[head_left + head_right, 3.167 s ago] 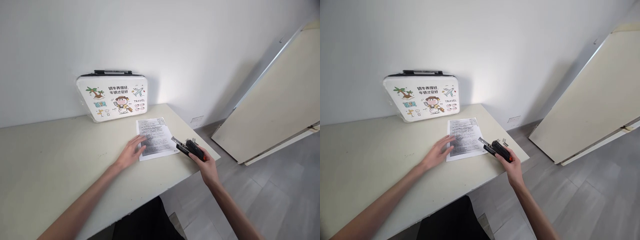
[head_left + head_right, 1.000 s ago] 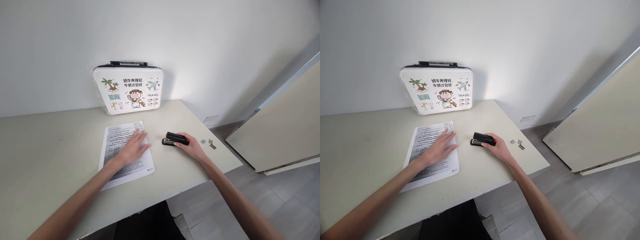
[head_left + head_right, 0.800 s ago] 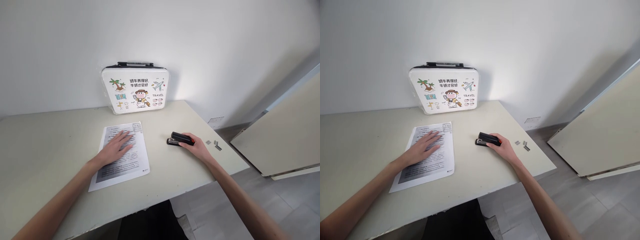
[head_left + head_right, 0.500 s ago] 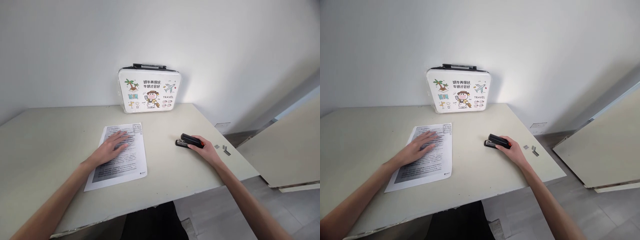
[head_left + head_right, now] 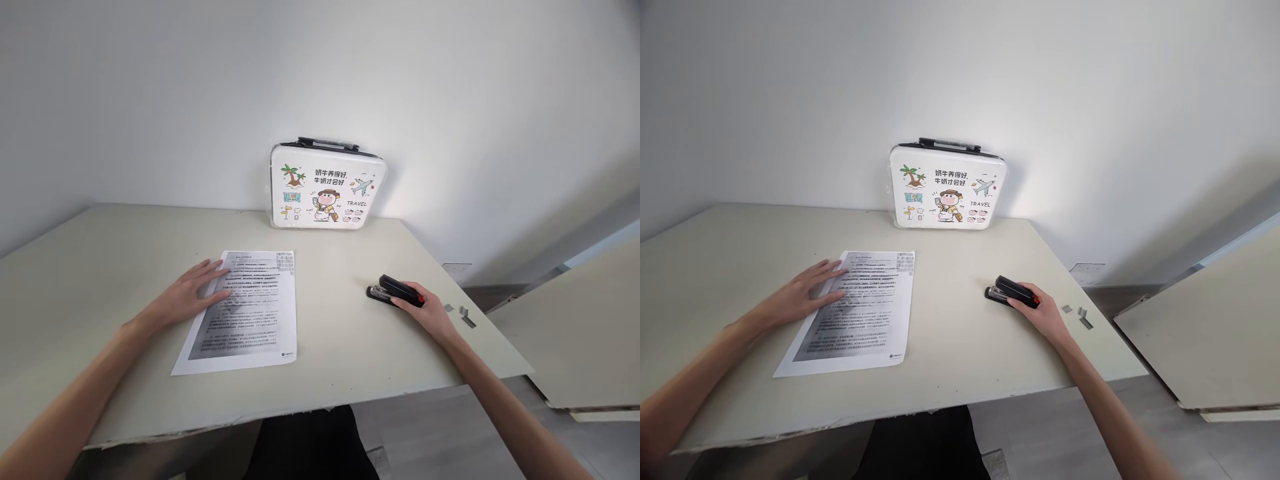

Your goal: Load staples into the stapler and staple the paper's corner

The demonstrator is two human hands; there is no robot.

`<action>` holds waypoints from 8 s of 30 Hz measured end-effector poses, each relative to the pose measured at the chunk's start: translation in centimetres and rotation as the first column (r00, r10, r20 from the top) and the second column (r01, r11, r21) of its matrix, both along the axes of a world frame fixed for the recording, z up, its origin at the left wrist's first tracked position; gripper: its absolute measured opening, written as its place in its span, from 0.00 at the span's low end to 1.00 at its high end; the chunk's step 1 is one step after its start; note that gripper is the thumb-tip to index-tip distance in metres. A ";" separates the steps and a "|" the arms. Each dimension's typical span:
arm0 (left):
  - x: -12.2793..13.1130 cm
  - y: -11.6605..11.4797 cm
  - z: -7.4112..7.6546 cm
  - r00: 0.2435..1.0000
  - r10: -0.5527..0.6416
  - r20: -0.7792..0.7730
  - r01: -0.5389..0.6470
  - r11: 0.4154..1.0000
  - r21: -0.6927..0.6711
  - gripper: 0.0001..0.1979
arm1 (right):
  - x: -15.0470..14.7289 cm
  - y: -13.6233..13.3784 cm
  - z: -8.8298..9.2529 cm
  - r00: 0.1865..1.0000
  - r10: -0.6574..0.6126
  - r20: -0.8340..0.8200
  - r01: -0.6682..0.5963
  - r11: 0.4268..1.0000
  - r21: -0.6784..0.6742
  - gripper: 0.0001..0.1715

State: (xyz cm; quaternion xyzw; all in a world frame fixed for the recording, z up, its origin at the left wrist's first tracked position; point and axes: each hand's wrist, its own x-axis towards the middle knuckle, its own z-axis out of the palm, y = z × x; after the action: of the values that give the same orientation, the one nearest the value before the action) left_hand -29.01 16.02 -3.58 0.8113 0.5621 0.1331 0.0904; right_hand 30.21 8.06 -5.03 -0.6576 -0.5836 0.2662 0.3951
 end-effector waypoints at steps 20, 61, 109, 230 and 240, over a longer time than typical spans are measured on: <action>-0.6 -1.6 -0.6 0.998 0.036 0.051 -0.041 0.994 0.104 0.43 | 2.5 -0.4 -2.6 0.988 -0.070 0.138 0.057 0.994 0.097 0.32; 0.4 -2.9 0.7 0.996 0.039 0.081 -0.044 0.997 0.062 0.39 | -29.1 19.3 -1.0 0.888 0.459 -0.043 -0.446 0.880 0.165 0.37; -0.1 -0.6 -0.3 0.997 0.074 0.021 -0.076 0.988 0.137 0.38 | 1.0 7.0 -4.9 0.939 -0.241 0.244 0.167 0.942 0.290 0.22; 3.5 9.2 6.5 0.991 0.044 -0.126 -0.001 0.947 0.322 0.27 | -13.1 3.3 0.8 0.959 0.269 -0.093 -0.272 0.962 -0.021 0.21; 3.8 12.5 8.0 0.978 0.098 -0.185 -0.108 0.993 -0.044 0.25 | -13.0 3.2 1.1 0.951 0.297 -0.086 -0.299 0.954 -0.022 0.20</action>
State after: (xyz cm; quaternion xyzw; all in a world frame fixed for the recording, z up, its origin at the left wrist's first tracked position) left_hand -25.18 28.54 4.45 0.7871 0.6127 0.0477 0.0532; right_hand 17.19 11.27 -3.96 -0.5574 -0.6549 0.3594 0.3623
